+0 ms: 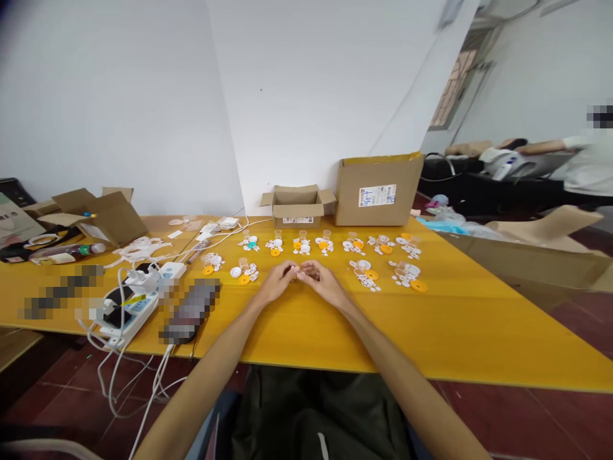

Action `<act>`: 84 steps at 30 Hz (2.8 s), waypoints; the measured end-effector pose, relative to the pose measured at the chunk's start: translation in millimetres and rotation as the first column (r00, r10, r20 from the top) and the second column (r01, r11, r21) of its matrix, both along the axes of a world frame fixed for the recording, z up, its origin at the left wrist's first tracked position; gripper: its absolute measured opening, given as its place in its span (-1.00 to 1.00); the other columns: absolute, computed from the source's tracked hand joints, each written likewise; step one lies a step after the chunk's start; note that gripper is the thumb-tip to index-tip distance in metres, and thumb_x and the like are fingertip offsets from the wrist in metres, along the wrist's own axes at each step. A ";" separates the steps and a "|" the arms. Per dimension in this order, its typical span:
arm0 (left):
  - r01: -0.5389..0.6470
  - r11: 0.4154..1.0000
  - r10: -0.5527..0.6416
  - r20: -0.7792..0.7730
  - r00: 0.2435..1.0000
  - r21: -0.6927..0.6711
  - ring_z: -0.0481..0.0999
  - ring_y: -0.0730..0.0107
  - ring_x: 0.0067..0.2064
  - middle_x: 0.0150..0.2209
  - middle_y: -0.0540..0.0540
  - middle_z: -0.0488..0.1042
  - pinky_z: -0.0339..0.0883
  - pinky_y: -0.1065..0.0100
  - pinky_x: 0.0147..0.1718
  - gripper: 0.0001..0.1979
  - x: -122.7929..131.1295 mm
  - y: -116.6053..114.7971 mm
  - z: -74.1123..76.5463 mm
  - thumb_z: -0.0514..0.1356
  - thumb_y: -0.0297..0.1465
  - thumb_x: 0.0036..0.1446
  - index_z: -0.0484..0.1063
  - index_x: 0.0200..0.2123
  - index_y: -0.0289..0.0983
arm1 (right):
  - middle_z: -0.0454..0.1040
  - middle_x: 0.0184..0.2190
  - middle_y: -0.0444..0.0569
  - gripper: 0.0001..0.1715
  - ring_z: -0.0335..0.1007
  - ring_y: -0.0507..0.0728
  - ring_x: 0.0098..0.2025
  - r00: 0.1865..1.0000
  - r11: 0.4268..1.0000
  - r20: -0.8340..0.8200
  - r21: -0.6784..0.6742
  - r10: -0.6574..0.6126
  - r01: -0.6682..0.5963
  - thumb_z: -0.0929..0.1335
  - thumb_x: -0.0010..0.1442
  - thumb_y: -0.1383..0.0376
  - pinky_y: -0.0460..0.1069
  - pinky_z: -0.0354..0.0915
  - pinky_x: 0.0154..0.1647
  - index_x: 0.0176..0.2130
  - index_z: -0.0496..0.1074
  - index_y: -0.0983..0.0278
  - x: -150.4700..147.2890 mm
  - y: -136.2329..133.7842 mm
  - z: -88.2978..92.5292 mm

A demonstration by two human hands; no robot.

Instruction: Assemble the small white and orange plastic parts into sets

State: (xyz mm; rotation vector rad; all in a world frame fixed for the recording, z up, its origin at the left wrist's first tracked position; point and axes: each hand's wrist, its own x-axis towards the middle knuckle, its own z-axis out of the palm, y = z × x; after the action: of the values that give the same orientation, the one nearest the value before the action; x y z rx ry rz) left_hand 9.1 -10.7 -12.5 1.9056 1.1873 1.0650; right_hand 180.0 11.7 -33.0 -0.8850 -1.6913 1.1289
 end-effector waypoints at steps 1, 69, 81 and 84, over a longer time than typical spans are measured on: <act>-0.004 1.000 0.004 0.001 1.000 0.005 0.46 0.33 -0.28 -0.33 -0.02 0.51 0.32 0.34 -0.19 -0.75 0.3 -0.9 0.2 0.04 -0.23 0.24 0.42 -0.26 -0.25 | 0.54 -0.26 -0.03 -0.46 0.48 0.15 -0.20 1.000 1.000 0.002 -0.005 -0.006 0.006 0.47 -0.07 -0.09 0.08 0.43 -0.10 -0.21 0.41 0.19 0.3 -0.7 0.3; -0.113 0.983 0.138 0.178 0.974 -0.142 0.35 0.44 -0.42 -0.47 0.05 0.40 0.24 0.40 -0.36 -0.69 -0.6 2.6 -4.8 0.19 -0.13 0.13 0.46 -0.25 -0.26 | 0.53 -0.30 0.01 -0.55 0.45 0.27 -0.23 0.891 0.901 0.232 0.296 -0.390 0.318 0.30 0.20 0.00 0.21 0.37 -0.06 0.00 0.48 0.11 32.2 -4.2 0.8; -0.044 0.985 0.092 0.291 0.952 -0.167 0.45 0.43 -0.34 -0.38 0.03 0.47 0.32 0.38 -0.27 -0.71 -4.7 2.3 -8.6 0.35 -0.24 -0.06 0.41 -0.32 -0.26 | 0.50 -0.27 0.00 -0.74 0.44 0.25 -0.25 0.876 0.910 0.334 0.344 -0.348 0.230 0.29 0.16 0.21 0.15 0.39 -0.12 -0.11 0.41 0.14 18.6 13.5 -5.5; -0.030 0.983 0.085 0.308 0.948 -0.180 0.46 0.43 -0.32 -0.37 0.03 0.47 0.33 0.38 -0.25 -0.69 -6.0 1.5 -9.5 0.38 -0.28 -0.11 0.39 -0.32 -0.25 | 0.49 -0.28 -0.01 -0.78 0.44 0.23 -0.24 0.873 0.906 0.339 0.356 -0.352 0.227 0.29 0.15 0.26 0.14 0.39 -0.12 -0.16 0.40 0.14 14.3 20.9 -4.9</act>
State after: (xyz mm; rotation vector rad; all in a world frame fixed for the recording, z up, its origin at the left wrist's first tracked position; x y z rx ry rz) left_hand 3.1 -9.1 -21.9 1.5099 1.1165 1.2034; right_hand 194.3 32.5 -37.9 -1.1770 -1.9075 0.4783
